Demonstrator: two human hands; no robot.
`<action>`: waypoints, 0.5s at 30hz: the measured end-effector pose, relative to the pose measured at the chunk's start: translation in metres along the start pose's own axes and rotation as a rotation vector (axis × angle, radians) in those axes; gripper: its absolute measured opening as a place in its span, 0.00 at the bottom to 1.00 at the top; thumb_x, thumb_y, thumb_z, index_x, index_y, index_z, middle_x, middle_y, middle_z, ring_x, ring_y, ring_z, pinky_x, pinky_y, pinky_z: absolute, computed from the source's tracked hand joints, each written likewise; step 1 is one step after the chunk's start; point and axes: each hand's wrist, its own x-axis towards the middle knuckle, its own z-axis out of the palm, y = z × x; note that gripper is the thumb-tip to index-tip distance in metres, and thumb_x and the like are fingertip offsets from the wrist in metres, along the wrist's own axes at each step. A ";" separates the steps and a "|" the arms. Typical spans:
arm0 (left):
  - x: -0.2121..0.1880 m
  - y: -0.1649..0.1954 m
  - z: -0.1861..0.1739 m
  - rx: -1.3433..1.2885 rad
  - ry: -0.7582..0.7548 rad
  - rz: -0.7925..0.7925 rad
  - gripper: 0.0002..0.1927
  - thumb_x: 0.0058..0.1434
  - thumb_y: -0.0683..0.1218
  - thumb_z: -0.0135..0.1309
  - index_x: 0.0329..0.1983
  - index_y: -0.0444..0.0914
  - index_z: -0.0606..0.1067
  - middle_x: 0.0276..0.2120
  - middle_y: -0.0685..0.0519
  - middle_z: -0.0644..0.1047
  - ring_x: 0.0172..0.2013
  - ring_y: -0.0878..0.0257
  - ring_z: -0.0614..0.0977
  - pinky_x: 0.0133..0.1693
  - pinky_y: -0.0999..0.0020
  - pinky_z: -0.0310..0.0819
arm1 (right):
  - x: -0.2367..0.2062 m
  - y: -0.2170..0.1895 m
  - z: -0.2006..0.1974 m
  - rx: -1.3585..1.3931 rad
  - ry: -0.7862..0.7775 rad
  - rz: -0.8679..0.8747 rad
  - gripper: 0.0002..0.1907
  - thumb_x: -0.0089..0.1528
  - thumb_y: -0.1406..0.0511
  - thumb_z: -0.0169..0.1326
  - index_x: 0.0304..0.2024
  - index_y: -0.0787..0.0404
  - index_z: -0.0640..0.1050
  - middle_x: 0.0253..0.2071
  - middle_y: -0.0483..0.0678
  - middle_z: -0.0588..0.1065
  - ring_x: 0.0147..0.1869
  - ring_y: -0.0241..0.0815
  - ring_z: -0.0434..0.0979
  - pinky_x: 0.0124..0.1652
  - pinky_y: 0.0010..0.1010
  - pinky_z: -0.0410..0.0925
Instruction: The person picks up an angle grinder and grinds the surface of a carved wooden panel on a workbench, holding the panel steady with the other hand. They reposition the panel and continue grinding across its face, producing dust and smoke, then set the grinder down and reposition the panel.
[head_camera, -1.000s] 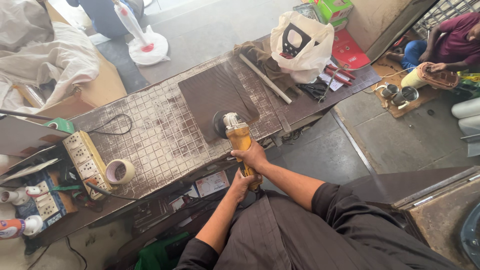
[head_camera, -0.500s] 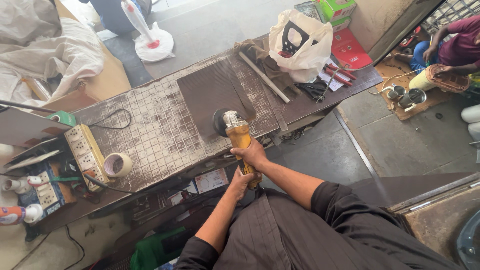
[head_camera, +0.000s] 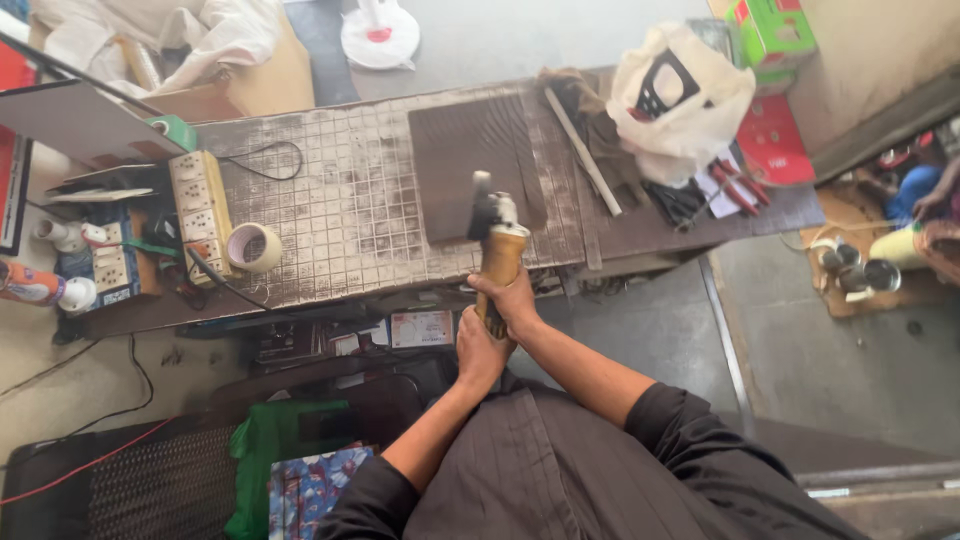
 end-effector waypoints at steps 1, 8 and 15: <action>0.002 0.005 -0.001 0.051 0.050 0.066 0.41 0.48 0.48 0.71 0.58 0.30 0.62 0.49 0.34 0.72 0.49 0.34 0.75 0.48 0.43 0.71 | 0.003 -0.002 0.001 0.064 -0.025 -0.021 0.27 0.50 0.62 0.73 0.45 0.65 0.74 0.38 0.49 0.77 0.39 0.40 0.79 0.40 0.33 0.74; 0.064 0.035 -0.022 -0.013 -0.356 -0.156 0.50 0.39 0.50 0.72 0.63 0.34 0.60 0.54 0.35 0.71 0.55 0.38 0.75 0.53 0.47 0.71 | 0.032 -0.016 -0.014 0.330 0.064 -0.100 0.25 0.51 0.67 0.70 0.47 0.62 0.72 0.36 0.47 0.73 0.36 0.40 0.77 0.38 0.34 0.74; 0.081 0.046 -0.011 -0.039 -0.571 0.040 0.46 0.40 0.52 0.70 0.59 0.30 0.62 0.51 0.33 0.76 0.54 0.38 0.78 0.55 0.49 0.73 | 0.027 -0.020 -0.046 0.710 -0.021 0.004 0.28 0.56 0.59 0.63 0.54 0.60 0.68 0.40 0.53 0.76 0.43 0.49 0.80 0.43 0.44 0.76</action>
